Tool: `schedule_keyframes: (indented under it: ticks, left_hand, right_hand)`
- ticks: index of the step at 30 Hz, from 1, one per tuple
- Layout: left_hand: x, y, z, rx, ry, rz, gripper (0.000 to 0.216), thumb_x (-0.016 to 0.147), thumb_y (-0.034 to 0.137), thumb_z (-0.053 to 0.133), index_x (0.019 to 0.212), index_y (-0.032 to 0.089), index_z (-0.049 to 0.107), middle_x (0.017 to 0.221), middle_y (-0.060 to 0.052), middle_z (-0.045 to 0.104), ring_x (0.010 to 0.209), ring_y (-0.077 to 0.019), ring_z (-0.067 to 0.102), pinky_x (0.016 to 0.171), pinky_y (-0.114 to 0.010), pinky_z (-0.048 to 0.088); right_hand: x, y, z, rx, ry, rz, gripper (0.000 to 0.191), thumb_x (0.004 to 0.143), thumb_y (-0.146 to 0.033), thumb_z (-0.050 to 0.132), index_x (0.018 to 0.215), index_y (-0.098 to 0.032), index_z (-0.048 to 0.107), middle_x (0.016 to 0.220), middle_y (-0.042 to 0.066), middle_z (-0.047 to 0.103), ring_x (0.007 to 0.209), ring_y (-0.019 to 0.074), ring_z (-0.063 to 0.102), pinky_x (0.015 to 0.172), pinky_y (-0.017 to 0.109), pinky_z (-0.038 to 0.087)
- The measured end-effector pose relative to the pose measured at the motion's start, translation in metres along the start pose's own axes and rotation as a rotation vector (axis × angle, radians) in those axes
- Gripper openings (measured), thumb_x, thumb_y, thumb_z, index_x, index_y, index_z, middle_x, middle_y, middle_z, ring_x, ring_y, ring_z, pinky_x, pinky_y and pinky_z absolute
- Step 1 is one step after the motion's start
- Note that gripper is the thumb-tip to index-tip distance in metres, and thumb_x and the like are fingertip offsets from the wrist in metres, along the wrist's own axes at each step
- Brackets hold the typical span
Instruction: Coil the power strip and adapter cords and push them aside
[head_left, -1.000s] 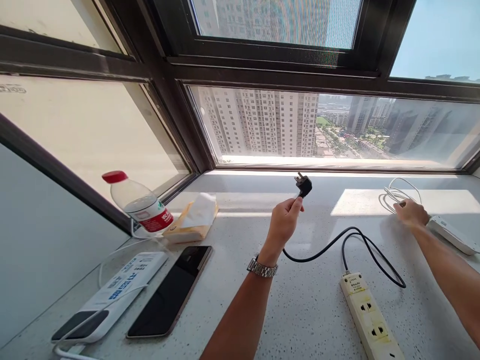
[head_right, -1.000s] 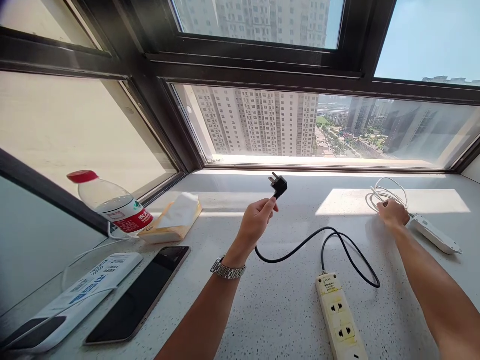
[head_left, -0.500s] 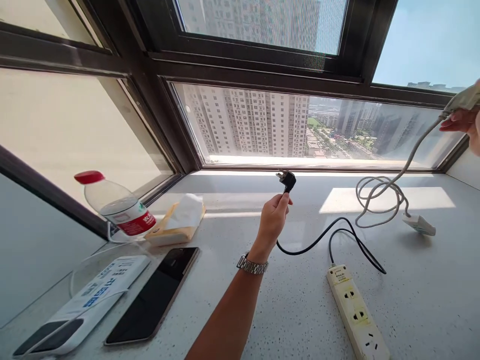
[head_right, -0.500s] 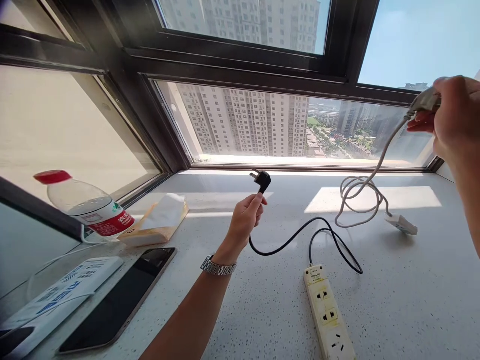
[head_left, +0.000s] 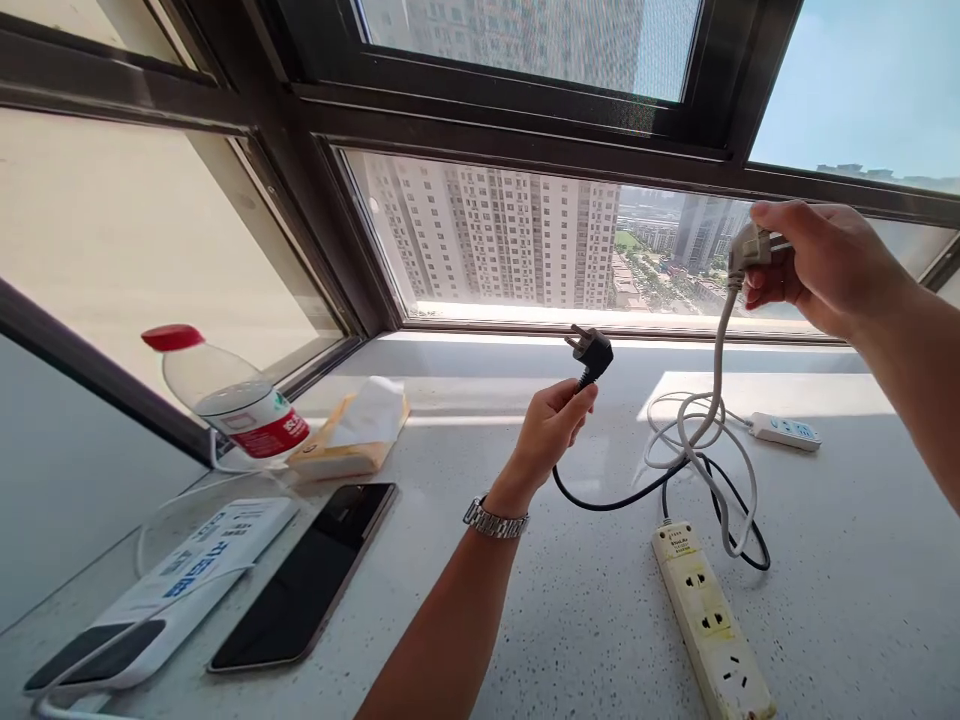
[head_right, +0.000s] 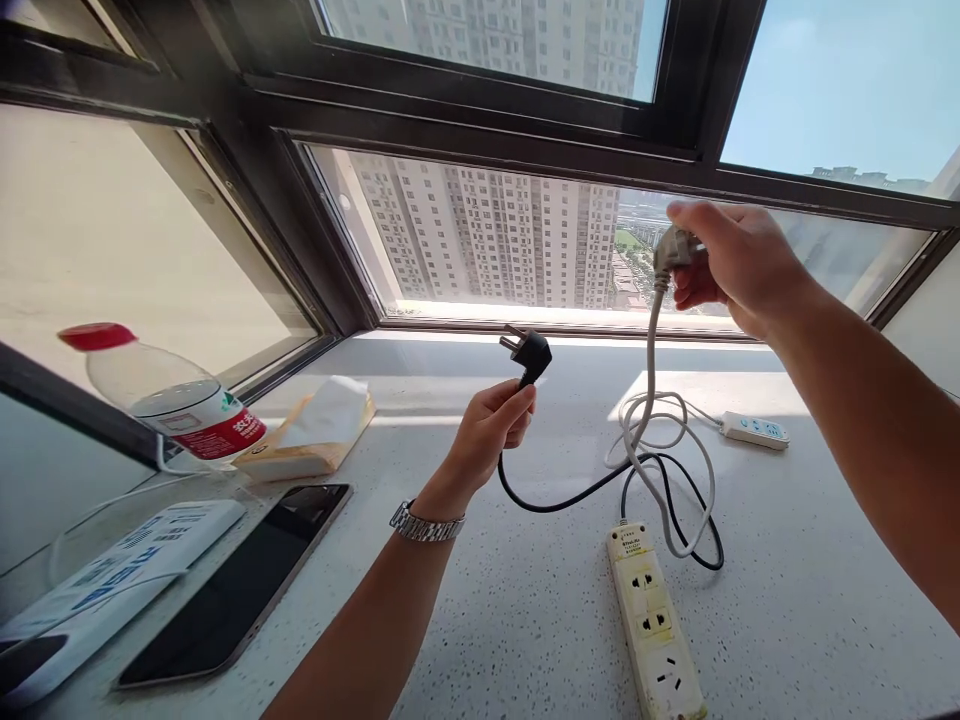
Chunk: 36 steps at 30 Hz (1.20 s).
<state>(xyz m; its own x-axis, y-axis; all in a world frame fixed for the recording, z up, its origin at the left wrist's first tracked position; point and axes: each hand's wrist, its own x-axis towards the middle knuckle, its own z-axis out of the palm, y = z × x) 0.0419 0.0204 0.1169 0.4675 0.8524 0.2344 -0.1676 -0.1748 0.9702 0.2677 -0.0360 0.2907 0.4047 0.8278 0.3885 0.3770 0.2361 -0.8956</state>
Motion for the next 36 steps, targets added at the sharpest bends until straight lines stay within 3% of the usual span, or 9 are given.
schedule_keyframes:
  ticks: [4,8,11,16,21,26,28,33,36]
  left_hand:
    - [0.0,0.002,-0.009,0.097,-0.066,0.003,0.04,0.075,0.054,0.064,0.062,0.018,0.049,0.049,0.008,0.027,0.044,-0.0046,0.019,0.041,-0.02,0.016]
    - [-0.002,0.005,-0.013,0.224,-0.084,-0.001,0.04,0.078,0.053,0.059,0.062,0.018,0.05,0.05,0.007,0.028,0.045,-0.0054,0.021,0.041,-0.021,0.018]
    - [-0.003,0.007,-0.014,0.275,-0.117,-0.022,0.041,0.078,0.055,0.057,0.064,0.018,0.049,0.052,0.007,0.03,0.046,-0.0057,0.023,0.042,-0.021,0.019]
    - [0.002,-0.007,-0.006,0.35,-0.236,-0.082,0.042,0.08,0.056,0.055,0.063,0.018,0.044,0.056,0.006,0.029,0.048,-0.0064,0.024,0.045,-0.022,0.018]
    - [0.002,-0.026,0.015,0.425,-0.207,0.012,0.041,0.079,0.054,0.057,0.064,0.019,0.041,0.059,0.006,0.033,0.054,-0.0083,0.031,0.05,-0.023,0.024]
    - [-0.003,-0.031,0.029,0.574,-0.252,0.074,0.045,0.068,0.059,0.069,0.072,0.018,0.052,0.059,0.007,0.037,0.054,-0.0089,0.033,0.049,-0.023,0.023]
    - [-0.003,-0.032,0.031,0.565,-0.243,0.074,0.046,0.066,0.059,0.071,0.072,0.018,0.051,0.059,0.008,0.037,0.053,-0.0083,0.032,0.049,-0.023,0.023]
    - [0.001,-0.038,0.024,0.498,-0.258,0.017,0.046,0.07,0.057,0.068,0.062,0.017,0.048,0.057,0.006,0.034,0.053,-0.0074,0.028,0.049,-0.023,0.019]
    - [0.004,-0.04,0.017,0.4,-0.24,-0.08,0.051,0.071,0.06,0.066,0.056,0.017,0.045,0.053,0.005,0.035,0.05,-0.0069,0.029,0.048,-0.023,0.019]
  right_hand:
    - [-0.007,0.037,0.003,-0.077,-0.123,0.227,0.024,0.093,-0.028,0.056,0.078,-0.011,0.061,0.059,0.003,0.061,0.047,0.0118,0.06,0.048,0.026,0.055]
    - [-0.022,0.09,-0.019,0.113,0.065,0.424,0.026,0.092,-0.02,0.049,0.07,-0.014,0.061,0.057,0.003,0.061,0.045,0.0115,0.058,0.048,0.025,0.055]
    - [-0.056,0.142,-0.029,0.287,0.251,0.548,0.023,0.089,-0.02,0.052,0.068,-0.015,0.061,0.055,0.003,0.06,0.045,0.0129,0.057,0.047,0.025,0.056]
    - [-0.128,0.205,0.002,0.561,0.257,0.607,0.022,0.081,-0.04,0.071,0.075,-0.02,0.062,0.062,0.002,0.064,0.057,0.017,0.064,0.058,0.03,0.06]
    - [-0.141,0.194,0.043,0.574,-0.106,0.628,0.038,0.073,-0.054,0.076,0.082,-0.019,0.065,0.072,0.004,0.067,0.062,0.0153,0.061,0.054,0.026,0.053]
    - [-0.118,0.163,0.055,0.458,-0.341,0.508,0.047,0.069,-0.059,0.076,0.081,-0.014,0.065,0.068,0.002,0.061,0.044,0.0052,0.037,0.035,0.018,0.019]
    - [-0.112,0.157,0.056,0.468,-0.375,0.463,0.051,0.066,-0.062,0.077,0.079,-0.014,0.064,0.066,0.001,0.06,0.041,0.0036,0.033,0.035,0.019,0.014]
    - [-0.105,0.159,0.054,0.569,-0.441,0.469,0.058,0.073,-0.073,0.064,0.079,-0.015,0.064,0.069,0.005,0.066,0.045,0.0087,0.049,0.036,0.019,0.029]
    - [-0.105,0.167,0.046,0.618,-0.45,0.584,0.045,0.08,-0.061,0.065,0.089,-0.017,0.067,0.082,0.008,0.071,0.058,0.0137,0.061,0.043,0.021,0.042]
